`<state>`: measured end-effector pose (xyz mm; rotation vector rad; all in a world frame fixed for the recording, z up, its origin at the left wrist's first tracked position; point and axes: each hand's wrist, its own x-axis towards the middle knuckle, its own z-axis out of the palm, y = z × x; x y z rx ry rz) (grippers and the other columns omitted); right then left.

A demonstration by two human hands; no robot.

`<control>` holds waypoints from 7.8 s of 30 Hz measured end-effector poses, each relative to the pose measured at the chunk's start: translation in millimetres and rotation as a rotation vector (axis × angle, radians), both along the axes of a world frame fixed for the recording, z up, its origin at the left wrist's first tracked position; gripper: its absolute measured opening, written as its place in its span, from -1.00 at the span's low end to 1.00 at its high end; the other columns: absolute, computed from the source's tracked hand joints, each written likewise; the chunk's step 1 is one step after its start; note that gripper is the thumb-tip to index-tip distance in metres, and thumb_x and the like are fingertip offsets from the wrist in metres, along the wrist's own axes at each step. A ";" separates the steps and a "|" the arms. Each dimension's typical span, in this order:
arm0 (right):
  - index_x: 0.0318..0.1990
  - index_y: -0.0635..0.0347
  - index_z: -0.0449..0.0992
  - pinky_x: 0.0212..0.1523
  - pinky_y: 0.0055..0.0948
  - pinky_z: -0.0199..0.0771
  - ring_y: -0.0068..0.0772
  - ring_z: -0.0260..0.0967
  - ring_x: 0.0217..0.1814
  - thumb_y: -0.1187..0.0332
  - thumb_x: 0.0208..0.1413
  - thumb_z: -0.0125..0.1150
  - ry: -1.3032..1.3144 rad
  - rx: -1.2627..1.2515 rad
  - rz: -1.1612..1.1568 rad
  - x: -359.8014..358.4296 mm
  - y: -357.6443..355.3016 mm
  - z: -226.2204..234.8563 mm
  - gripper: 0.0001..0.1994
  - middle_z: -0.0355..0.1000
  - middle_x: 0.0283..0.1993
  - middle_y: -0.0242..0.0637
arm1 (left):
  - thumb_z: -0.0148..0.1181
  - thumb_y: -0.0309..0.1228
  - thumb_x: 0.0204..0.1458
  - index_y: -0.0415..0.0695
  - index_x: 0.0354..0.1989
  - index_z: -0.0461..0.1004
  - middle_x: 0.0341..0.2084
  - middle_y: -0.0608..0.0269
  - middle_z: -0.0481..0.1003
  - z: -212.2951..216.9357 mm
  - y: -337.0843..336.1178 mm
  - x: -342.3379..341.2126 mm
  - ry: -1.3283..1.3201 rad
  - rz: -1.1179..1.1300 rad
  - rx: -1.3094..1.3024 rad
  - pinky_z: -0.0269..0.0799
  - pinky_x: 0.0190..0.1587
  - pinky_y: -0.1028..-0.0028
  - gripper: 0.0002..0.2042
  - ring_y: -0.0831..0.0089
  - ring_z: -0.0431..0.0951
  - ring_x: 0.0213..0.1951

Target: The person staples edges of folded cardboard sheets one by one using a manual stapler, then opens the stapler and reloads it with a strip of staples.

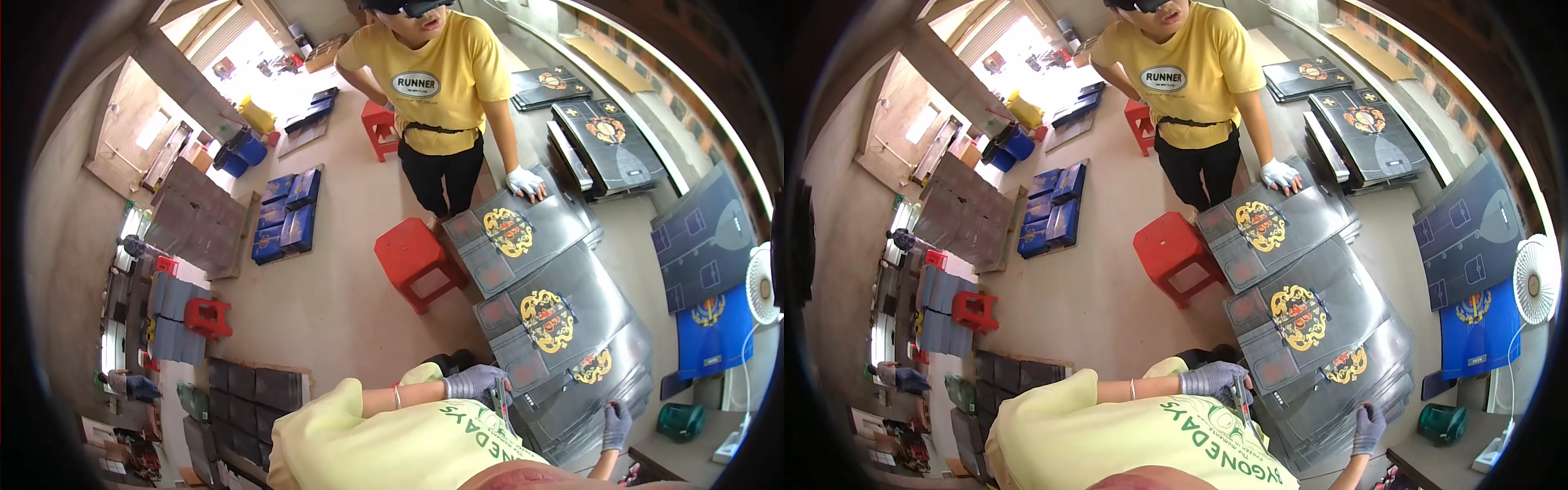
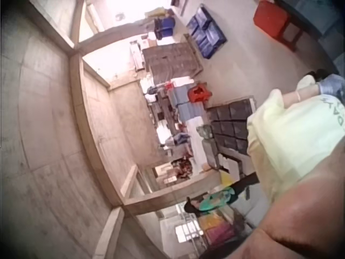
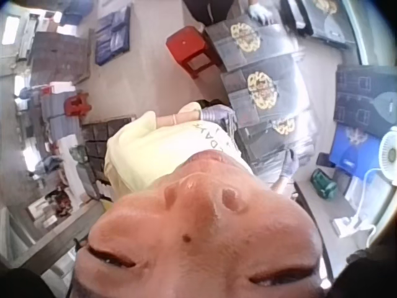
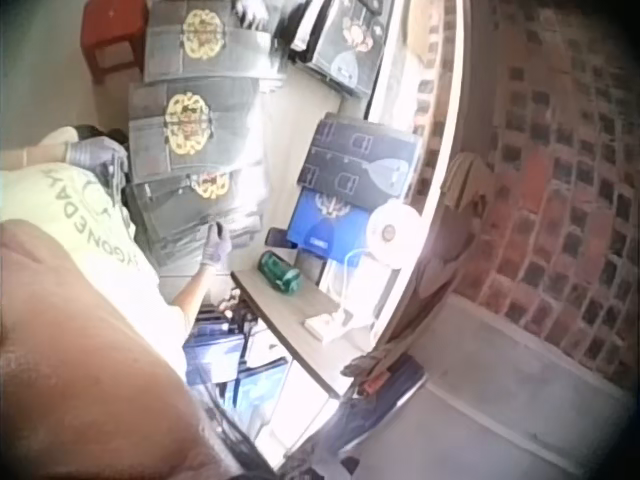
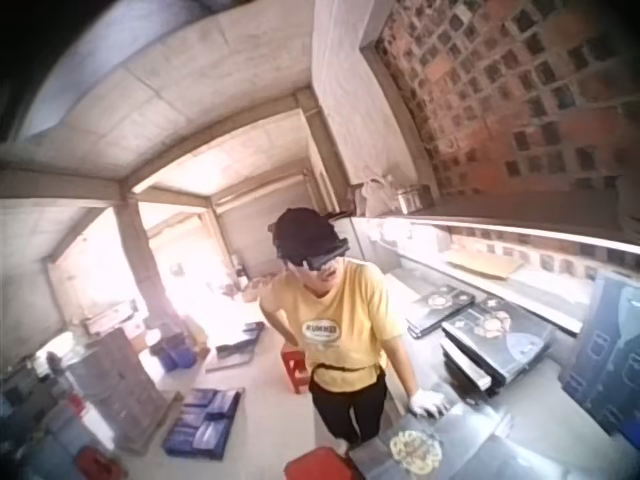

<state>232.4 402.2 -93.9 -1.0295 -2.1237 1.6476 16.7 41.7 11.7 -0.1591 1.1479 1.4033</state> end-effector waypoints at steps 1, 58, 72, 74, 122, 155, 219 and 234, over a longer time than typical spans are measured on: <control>-0.32 0.29 0.48 -0.30 -0.70 0.29 -0.71 0.27 -0.37 0.63 -0.03 0.10 -0.032 -0.020 0.040 -0.4 -14.3 10.6 -0.89 0.35 -0.44 -0.51 | -0.05 -0.36 0.10 -0.23 -0.23 0.40 -0.37 0.02 0.54 -0.8 -1.3 1.1 -0.007 0.001 -0.009 0.54 -0.28 0.41 -0.79 0.30 0.58 -0.32; -0.25 0.11 0.53 -0.31 -0.30 0.40 -0.17 0.38 -0.32 0.40 -0.06 0.20 -0.019 0.810 -0.122 -156.7 -373.1 159.9 -0.83 0.43 -0.40 -0.27 | 0.12 -0.51 0.03 -0.29 -0.21 0.42 -0.32 0.22 0.45 -10.4 -64.5 -87.1 0.261 -0.406 0.430 0.55 -0.17 0.48 -0.83 0.48 0.50 -0.25; -0.27 0.13 0.52 -0.34 -0.32 0.39 -0.12 0.38 -0.34 0.39 -0.04 0.19 -0.056 0.805 -0.186 -153.1 -356.1 154.5 -0.85 0.42 -0.40 -0.22 | 0.24 -0.60 -0.10 -0.23 -0.24 0.44 -0.34 0.31 0.47 -21.3 -38.5 -81.4 0.028 -0.405 0.370 0.51 -0.17 0.53 -0.79 0.53 0.50 -0.29; -0.28 0.13 0.51 -0.33 -0.31 0.39 -0.11 0.38 -0.33 0.39 -0.03 0.19 -0.030 0.667 -0.200 -151.3 -351.4 156.7 -0.86 0.42 -0.38 -0.22 | 0.28 -0.62 -0.17 -0.20 -0.26 0.44 -0.35 0.34 0.47 -17.6 -36.1 -82.1 0.367 -0.504 0.432 0.49 -0.18 0.53 -0.75 0.55 0.49 -0.29; -0.32 0.15 0.45 -0.33 -0.28 0.39 -0.10 0.38 -0.31 0.41 -0.15 0.24 -0.079 0.609 -0.236 -147.8 -332.2 151.1 -0.81 0.39 -0.38 -0.20 | 0.17 -0.48 -0.02 -0.18 -0.22 0.44 -0.36 0.33 0.48 -27.0 -14.2 -92.6 0.341 -0.573 0.390 0.50 -0.20 0.52 -0.83 0.53 0.51 -0.31; -0.26 0.09 0.54 -0.31 -0.32 0.39 -0.23 0.37 -0.33 0.42 -0.11 0.20 -0.119 0.837 -0.162 -164.8 -339.3 138.9 -0.80 0.41 -0.40 -0.32 | -0.12 -0.38 0.14 -0.29 -0.13 0.37 -0.28 0.12 0.46 -22.0 -19.8 -98.1 -0.010 -0.440 0.298 0.55 -0.16 0.35 -0.74 0.38 0.53 -0.26; 0.08 0.07 0.37 -0.21 -0.29 0.38 -0.18 0.34 -0.26 0.52 -0.23 0.15 0.799 0.263 2.039 -286.3 -549.9 235.4 -0.44 0.38 -0.30 -0.20 | 0.08 -0.34 0.04 -0.15 -0.20 0.50 -0.36 0.16 0.52 -54.1 -136.3 -46.0 0.308 0.793 0.136 0.51 -0.35 0.39 -0.79 0.28 0.55 -0.36; -0.18 0.08 0.46 -0.18 -0.32 0.37 -0.13 0.32 -0.23 0.48 -0.18 0.21 0.608 0.196 1.536 -244.8 -400.7 183.4 -0.69 0.36 -0.31 -0.23 | 0.01 -0.30 0.09 -0.22 -0.19 0.46 -0.33 0.10 0.53 -33.5 -149.8 -34.9 0.806 0.422 -0.188 0.49 -0.20 0.41 -0.75 0.26 0.54 -0.31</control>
